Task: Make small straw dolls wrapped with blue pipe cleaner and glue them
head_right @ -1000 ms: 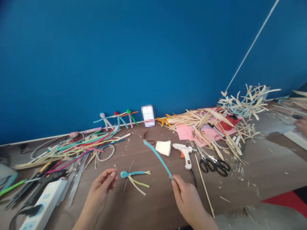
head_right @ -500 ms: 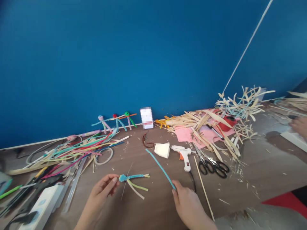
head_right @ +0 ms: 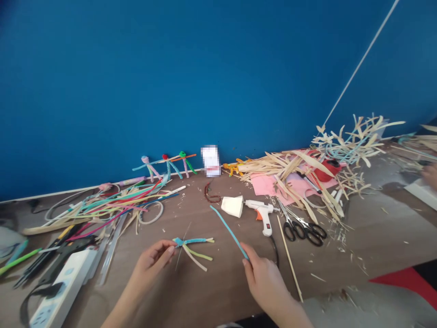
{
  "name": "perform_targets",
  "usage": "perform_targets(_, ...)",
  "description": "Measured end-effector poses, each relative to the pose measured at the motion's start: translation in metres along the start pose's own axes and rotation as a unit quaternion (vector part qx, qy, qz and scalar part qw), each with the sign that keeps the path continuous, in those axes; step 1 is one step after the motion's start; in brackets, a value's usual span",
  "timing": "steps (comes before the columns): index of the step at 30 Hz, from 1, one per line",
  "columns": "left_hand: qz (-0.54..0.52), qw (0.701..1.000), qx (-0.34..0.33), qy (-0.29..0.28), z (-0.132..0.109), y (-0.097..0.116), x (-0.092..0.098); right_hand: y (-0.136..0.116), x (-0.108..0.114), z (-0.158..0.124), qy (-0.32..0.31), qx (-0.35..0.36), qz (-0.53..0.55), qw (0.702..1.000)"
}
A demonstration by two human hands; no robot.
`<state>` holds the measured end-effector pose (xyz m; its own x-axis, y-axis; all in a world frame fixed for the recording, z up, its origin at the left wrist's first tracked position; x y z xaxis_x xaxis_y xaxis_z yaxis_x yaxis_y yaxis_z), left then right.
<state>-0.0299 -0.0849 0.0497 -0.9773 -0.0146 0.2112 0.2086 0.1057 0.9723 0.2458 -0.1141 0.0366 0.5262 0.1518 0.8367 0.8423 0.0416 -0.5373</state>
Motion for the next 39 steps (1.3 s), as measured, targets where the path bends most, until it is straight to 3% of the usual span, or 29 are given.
perform_targets(4,0.05,0.998,-0.023,0.023,-0.003,-0.003,0.004,-0.006,0.0,-0.011,0.052,0.069,0.096,0.992)
perform_targets(9,0.101,0.994,-0.047,0.022,-0.003,0.003,0.004,-0.002,-0.005,-0.007,0.032,0.026,0.08,0.996)
perform_targets(15,0.165,0.985,-0.054,0.012,-0.004,0.007,0.003,0.0,0.01,-0.016,0.167,0.063,0.159,0.971)
perform_targets(20,0.186,0.981,-0.062,-0.006,-0.005,0.004,0.002,0.011,0.011,-0.003,0.073,0.006,0.102,0.992)
perform_targets(22,0.195,0.979,-0.065,-0.011,-0.006,0.004,0.003,0.01,0.014,-0.006,0.073,0.001,0.13,0.989)
perform_targets(27,0.207,0.975,-0.076,-0.006,-0.007,0.007,0.004,0.005,0.022,-0.019,0.218,0.023,0.24,0.946)
perform_targets(28,0.211,0.975,-0.077,-0.006,-0.007,0.007,0.004,0.006,0.02,-0.017,0.21,0.026,0.218,0.953)
perform_targets(31,0.221,0.972,-0.078,-0.015,-0.009,0.007,0.004,0.011,0.011,-0.006,0.083,0.01,0.089,0.993)
perform_targets(33,0.226,0.971,-0.078,-0.022,-0.01,0.006,0.004,0.011,0.015,-0.007,0.056,0.0,0.068,0.996)
perform_targets(35,0.231,0.969,-0.079,-0.023,-0.011,0.006,0.005,0.004,0.025,-0.016,0.084,0.023,0.111,0.99)
perform_targets(39,0.235,0.968,-0.085,-0.015,-0.009,0.006,0.004,-0.005,0.042,-0.033,0.272,0.04,0.204,0.94)
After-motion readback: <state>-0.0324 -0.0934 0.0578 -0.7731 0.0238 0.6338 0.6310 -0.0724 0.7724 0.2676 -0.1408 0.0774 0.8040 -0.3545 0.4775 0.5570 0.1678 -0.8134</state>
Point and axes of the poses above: each hand's wrist, its own z-axis towards the middle knuckle, its own x-axis out of the back of the hand, y = z × x, the point moved 2 cm from there along z, towards the middle knuckle, and after that the axes turned 4 degrees about -x, right-handed, at the moved point
